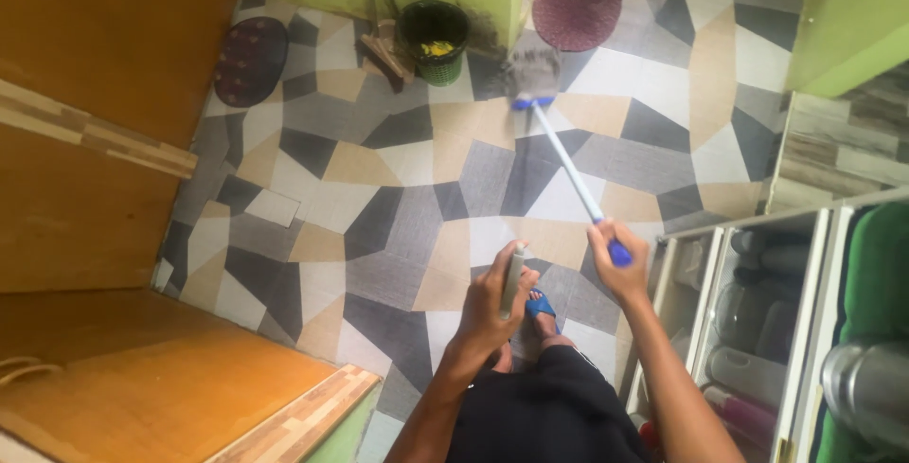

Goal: The recorder mops various areas of the tiled floor in a house using a mop and a spray bottle of cleaner.

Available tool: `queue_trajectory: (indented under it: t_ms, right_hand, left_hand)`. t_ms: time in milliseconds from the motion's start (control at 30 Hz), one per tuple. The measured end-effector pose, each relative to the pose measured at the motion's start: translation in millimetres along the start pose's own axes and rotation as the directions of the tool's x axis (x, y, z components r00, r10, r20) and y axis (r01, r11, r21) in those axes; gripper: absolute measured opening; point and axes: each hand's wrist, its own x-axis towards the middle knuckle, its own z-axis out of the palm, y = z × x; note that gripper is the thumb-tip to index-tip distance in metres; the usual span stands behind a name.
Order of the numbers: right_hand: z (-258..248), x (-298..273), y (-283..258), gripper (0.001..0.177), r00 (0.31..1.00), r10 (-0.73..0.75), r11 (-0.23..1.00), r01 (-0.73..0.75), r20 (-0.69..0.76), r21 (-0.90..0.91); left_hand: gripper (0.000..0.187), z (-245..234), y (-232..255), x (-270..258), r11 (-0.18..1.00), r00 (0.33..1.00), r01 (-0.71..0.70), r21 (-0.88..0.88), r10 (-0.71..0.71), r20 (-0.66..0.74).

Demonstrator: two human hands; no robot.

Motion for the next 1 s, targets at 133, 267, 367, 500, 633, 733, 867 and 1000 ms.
queue_trajectory:
  t_ms: [133, 267, 367, 500, 633, 733, 867, 1000]
  right_hand:
    - [-36.8, -23.5, -79.5, 0.031, 0.998, -0.037, 0.999, 0.035, 0.055, 0.03]
    - [-38.8, -43.8, -97.7, 0.032, 0.985, -0.172, 0.983, 0.173, -0.033, 0.054]
    - [-19.8, -45.5, -101.9, 0.032, 0.933, -0.323, 0.93, 0.344, -0.161, 0.128]
    - [-1.2, -29.8, -81.6, 0.03, 0.897, -0.395, 0.916, 0.4, -0.197, -0.013]
    - [28.2, -0.4, -8.5, 0.017, 0.917, -0.377, 0.925, 0.365, -0.13, -0.108]
    - [57.6, 35.1, 49.8, 0.015, 0.94, -0.321, 0.932, 0.292, -0.115, -0.215]
    - [74.2, 81.4, 81.4, 0.018, 0.981, -0.186, 0.982, 0.185, -0.062, -0.032]
    - [58.2, 81.4, 79.1, 0.022, 0.974, -0.221, 0.975, 0.222, -0.044, 0.009]
  left_hand:
    - [0.042, 6.6, 1.3, 6.5, 0.998, 0.998, -0.043, 0.04, 0.041, 0.048]
    - [0.042, 9.4, -9.4, 9.4, 0.992, 0.989, -0.125, -0.011, 0.126, 0.072]
    - [0.042, 0.2, -1.5, 12.8, 0.995, 0.993, -0.098, 0.012, 0.097, 0.064]
    - [0.04, -9.7, -1.2, 11.9, 0.998, 1.0, -0.016, 0.067, 0.015, 0.014]
    - [0.04, -17.5, 3.8, 6.6, 0.989, 0.998, 0.052, 0.136, -0.046, -0.048]
    - [0.039, -20.2, -0.8, -0.8, 0.989, 0.994, 0.066, 0.132, -0.054, -0.093]
    - [0.04, -21.8, 2.6, -8.3, 0.994, 0.998, 0.019, 0.105, -0.013, -0.063]
    - [0.039, -19.1, 4.6, -7.1, 0.993, 0.999, 0.016, 0.117, -0.012, -0.039]
